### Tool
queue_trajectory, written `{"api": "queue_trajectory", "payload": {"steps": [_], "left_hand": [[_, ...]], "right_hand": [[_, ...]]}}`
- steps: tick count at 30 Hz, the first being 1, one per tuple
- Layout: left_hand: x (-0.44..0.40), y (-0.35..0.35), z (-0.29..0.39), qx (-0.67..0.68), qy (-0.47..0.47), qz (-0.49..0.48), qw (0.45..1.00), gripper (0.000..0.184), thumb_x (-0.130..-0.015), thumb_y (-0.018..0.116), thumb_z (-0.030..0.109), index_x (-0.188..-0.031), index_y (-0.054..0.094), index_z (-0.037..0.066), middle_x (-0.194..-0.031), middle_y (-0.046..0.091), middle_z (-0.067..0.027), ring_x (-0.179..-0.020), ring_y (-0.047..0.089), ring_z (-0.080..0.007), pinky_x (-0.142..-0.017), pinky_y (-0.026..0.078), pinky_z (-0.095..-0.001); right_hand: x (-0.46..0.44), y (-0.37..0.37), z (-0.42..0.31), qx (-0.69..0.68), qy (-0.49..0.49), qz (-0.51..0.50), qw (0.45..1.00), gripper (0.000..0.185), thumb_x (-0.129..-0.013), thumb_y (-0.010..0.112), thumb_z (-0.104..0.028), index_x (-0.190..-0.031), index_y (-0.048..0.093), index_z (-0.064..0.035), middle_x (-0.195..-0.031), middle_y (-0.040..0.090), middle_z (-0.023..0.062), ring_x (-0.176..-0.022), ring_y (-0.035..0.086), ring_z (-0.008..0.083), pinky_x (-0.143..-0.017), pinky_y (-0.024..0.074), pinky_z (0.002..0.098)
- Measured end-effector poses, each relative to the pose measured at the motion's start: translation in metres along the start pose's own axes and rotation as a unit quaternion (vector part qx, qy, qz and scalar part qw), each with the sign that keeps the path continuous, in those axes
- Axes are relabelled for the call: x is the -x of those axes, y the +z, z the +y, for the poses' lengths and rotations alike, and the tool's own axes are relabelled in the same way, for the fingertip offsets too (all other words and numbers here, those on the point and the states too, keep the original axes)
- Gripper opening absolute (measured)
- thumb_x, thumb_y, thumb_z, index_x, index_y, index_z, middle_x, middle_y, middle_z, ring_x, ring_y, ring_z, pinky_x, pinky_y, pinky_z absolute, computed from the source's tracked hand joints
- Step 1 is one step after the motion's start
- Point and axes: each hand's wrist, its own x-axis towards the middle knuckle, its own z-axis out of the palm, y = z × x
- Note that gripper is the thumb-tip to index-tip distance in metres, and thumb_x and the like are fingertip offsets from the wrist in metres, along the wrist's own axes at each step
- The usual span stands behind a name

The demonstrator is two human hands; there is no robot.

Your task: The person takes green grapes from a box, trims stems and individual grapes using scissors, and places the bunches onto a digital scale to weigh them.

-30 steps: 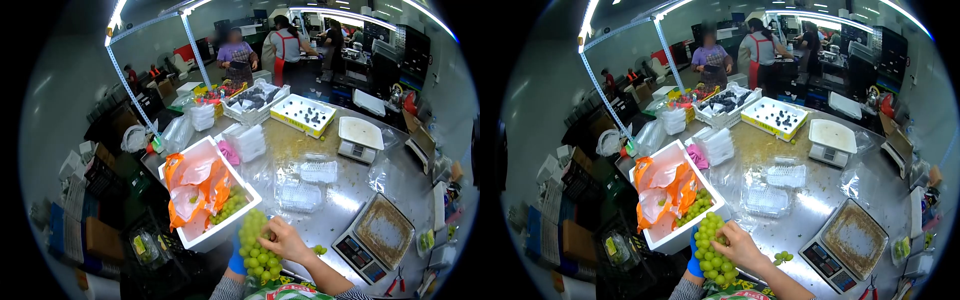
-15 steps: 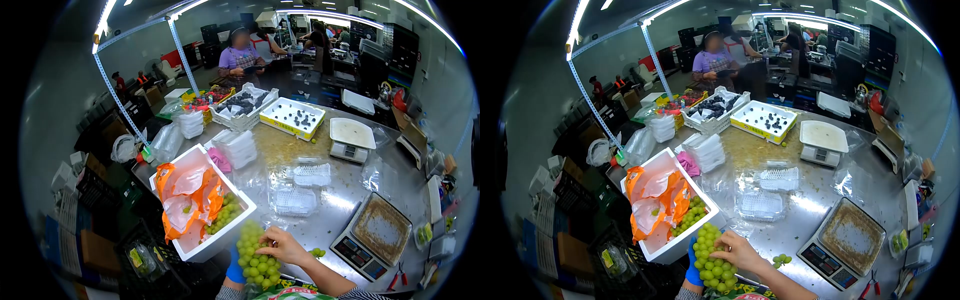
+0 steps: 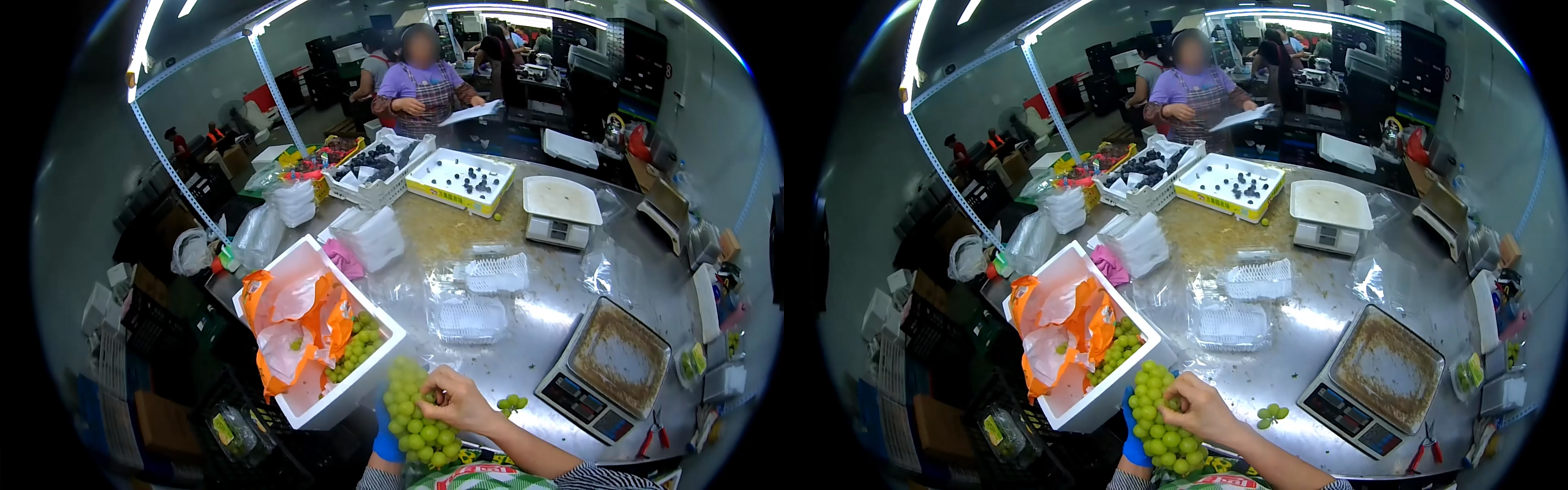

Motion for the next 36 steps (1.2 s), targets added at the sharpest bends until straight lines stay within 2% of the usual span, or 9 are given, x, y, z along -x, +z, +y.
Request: {"api": "queue_trajectory", "payload": {"steps": [9,12,18,22,26,29,31,33,36], "left_hand": [[0.006,0.003,-0.008,0.026,-0.020,-0.006,0.999,0.040,-0.101,0.036,0.030,-0.133,0.044,0.007,-0.121,0.052,-0.0107,-0.109,0.054,-0.0223,-0.095,0.047,-0.0351],[0.012,0.002,-0.013,0.048,-0.031,-0.001,0.998,0.041,-0.101,0.036,0.030,-0.133,0.043,0.007,-0.122,0.051,-0.0108,-0.110,0.054,-0.0224,-0.095,0.047,-0.0353],[0.026,-0.008,-0.018,0.118,-0.081,0.024,0.989,0.042,-0.101,0.036,0.032,-0.134,0.043,0.007,-0.124,0.051,-0.0110,-0.111,0.053,-0.0227,-0.096,0.047,-0.0357],[0.044,-0.023,-0.019,0.157,-0.118,0.050,0.979,0.043,-0.101,0.035,0.033,-0.135,0.042,0.007,-0.124,0.051,-0.0111,-0.112,0.053,-0.0229,-0.096,0.047,-0.0360],[0.069,-0.040,-0.018,0.183,-0.146,0.081,0.969,0.045,-0.100,0.035,0.034,-0.136,0.042,0.008,-0.125,0.050,-0.0113,-0.112,0.053,-0.0231,-0.097,0.046,-0.0363],[0.075,-0.047,-0.017,0.186,-0.165,0.092,0.964,0.045,-0.100,0.035,0.035,-0.136,0.042,0.008,-0.126,0.050,-0.0114,-0.113,0.053,-0.0233,-0.097,0.046,-0.0365],[0.075,-0.049,-0.020,0.190,-0.177,0.097,0.961,0.046,-0.100,0.035,0.035,-0.136,0.041,0.008,-0.126,0.050,-0.0114,-0.113,0.052,-0.0234,-0.097,0.046,-0.0366],[0.072,-0.050,-0.022,0.189,-0.185,0.097,0.960,0.047,-0.100,0.035,0.036,-0.137,0.041,0.008,-0.127,0.049,-0.0115,-0.113,0.052,-0.0235,-0.097,0.046,-0.0368],[0.060,-0.047,-0.021,0.188,-0.190,0.098,0.959,0.047,-0.100,0.035,0.037,-0.137,0.041,0.008,-0.128,0.049,-0.0116,-0.114,0.052,-0.0236,-0.098,0.046,-0.0370]], "right_hand": [[0.009,0.000,0.012,-0.120,0.046,0.009,0.992,0.013,-0.082,0.070,-0.006,-0.090,0.061,-0.0028,-0.088,0.054,0.0021,-0.070,0.055,0.0084,-0.057,0.0474,0.0240],[0.011,0.002,0.011,-0.245,0.082,0.006,0.966,0.011,-0.086,0.063,0.002,-0.096,0.064,-0.0023,-0.092,0.054,0.0021,-0.076,0.058,0.0093,-0.057,0.0506,0.0236],[0.010,0.009,0.024,-0.412,0.181,0.045,0.892,0.011,-0.094,0.058,-0.005,-0.102,0.060,0.0014,-0.094,0.061,0.0090,-0.076,0.062,0.0176,-0.059,0.0521,0.0284],[0.001,0.011,0.047,-0.414,0.202,0.107,0.881,0.017,-0.095,0.058,-0.009,-0.109,0.055,-0.0002,-0.098,0.064,0.0117,-0.073,0.062,0.0173,-0.060,0.0508,0.0298],[-0.026,0.012,0.055,-0.355,0.216,0.182,0.891,0.024,-0.094,0.061,-0.013,-0.109,0.050,0.0020,-0.083,0.062,0.0095,-0.069,0.061,0.0133,-0.056,0.0517,0.0258],[-0.064,0.023,0.068,-0.322,0.223,0.157,0.907,0.028,-0.093,0.064,-0.012,-0.113,0.050,0.0023,-0.086,0.063,0.0085,-0.070,0.062,0.0136,-0.057,0.0528,0.0263],[-0.098,0.040,0.073,-0.316,0.188,0.138,0.919,0.029,-0.092,0.064,-0.012,-0.113,0.050,0.0016,-0.093,0.063,0.0110,-0.077,0.064,0.0145,-0.061,0.0546,0.0273],[-0.136,0.052,0.053,-0.315,0.105,0.080,0.940,0.047,-0.092,0.065,-0.018,-0.130,0.045,0.0015,-0.124,0.054,0.0184,-0.100,0.063,0.0215,-0.078,0.0557,0.0328],[-0.159,0.072,0.029,-0.256,-0.058,0.036,0.964,0.059,-0.090,0.065,-0.020,-0.138,0.039,0.0017,-0.132,0.048,0.0220,-0.109,0.060,0.0288,-0.087,0.0526,0.0363]]}}
